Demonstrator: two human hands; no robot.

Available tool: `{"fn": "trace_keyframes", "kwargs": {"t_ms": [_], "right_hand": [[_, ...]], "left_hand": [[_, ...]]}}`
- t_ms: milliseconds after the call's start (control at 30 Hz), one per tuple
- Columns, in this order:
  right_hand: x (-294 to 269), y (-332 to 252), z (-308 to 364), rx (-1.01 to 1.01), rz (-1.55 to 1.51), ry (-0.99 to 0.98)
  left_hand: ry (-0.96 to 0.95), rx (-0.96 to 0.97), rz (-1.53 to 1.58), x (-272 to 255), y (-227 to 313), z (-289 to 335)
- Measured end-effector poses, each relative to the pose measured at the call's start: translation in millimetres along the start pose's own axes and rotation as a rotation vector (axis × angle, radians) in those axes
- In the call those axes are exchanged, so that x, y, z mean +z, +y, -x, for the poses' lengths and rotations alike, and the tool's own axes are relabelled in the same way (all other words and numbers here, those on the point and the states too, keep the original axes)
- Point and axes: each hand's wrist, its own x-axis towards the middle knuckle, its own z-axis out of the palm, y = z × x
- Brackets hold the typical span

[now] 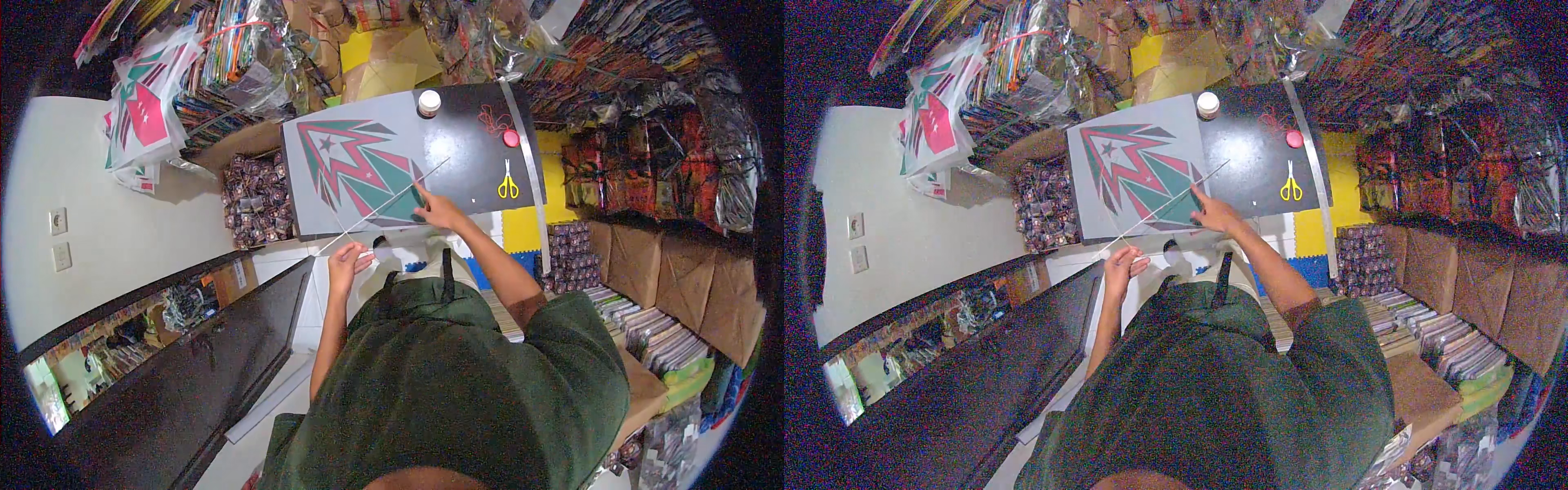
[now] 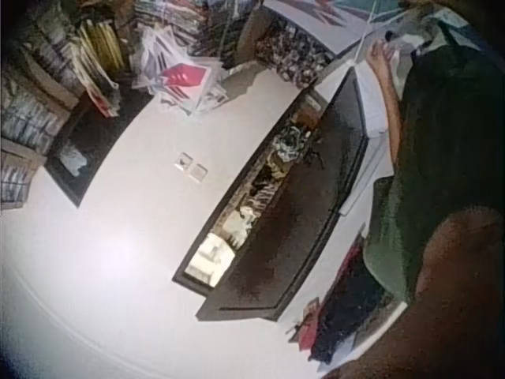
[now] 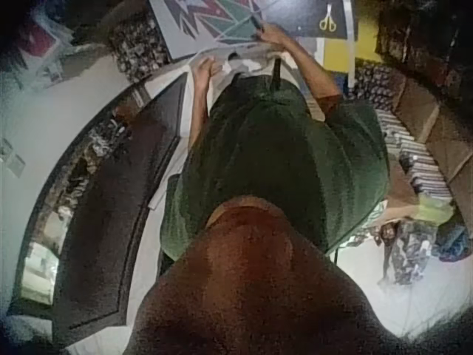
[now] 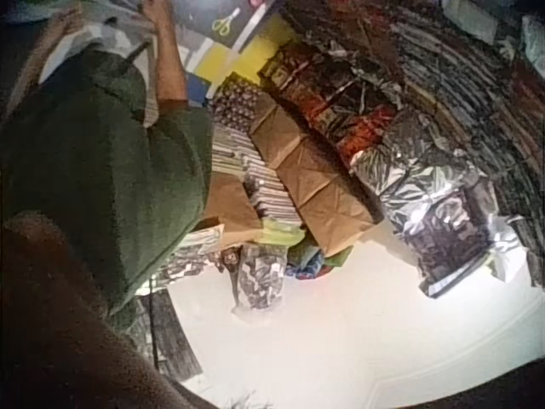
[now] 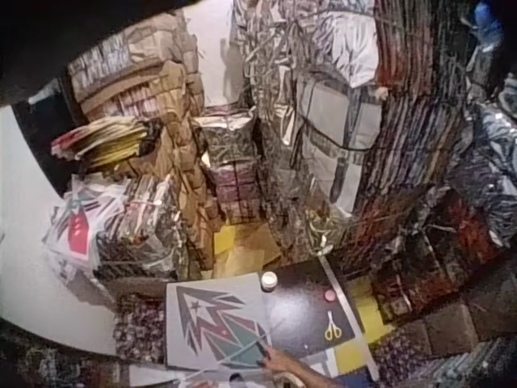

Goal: The person assembles a kite by inserting a thin white rod into a sleeve on the kite's surface. They use a small bottle of glue to secure the rod in place and then adjust the rod's position to ensure it is straight and properly aligned.

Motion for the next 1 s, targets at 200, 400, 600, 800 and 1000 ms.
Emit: {"fn": "trace_keyframes", "kwargs": {"t_ms": [200, 400, 600, 800, 1000], "right_hand": [[-8, -23, 17, -0.055, -0.112, -0.123], [-24, 11, 5, -0.071, -0.233, 0.202], [-60, 65, -12, 0.16, -0.126, 0.457], [-62, 70, -19, 0.2, -0.228, 0.266], [-46, 79, -22, 0.195, -0.276, 0.258]], "left_hand": [[0.021, -0.013, 0.014, 1, -3, -1], [0.05, -0.025, -0.001, 1, -1, 1], [0.042, -0.04, -0.015, -6, -12, 0], [0.044, -0.039, -0.047, -10, -15, 0], [0.062, -0.04, -0.054, -5, -8, 4]]}}
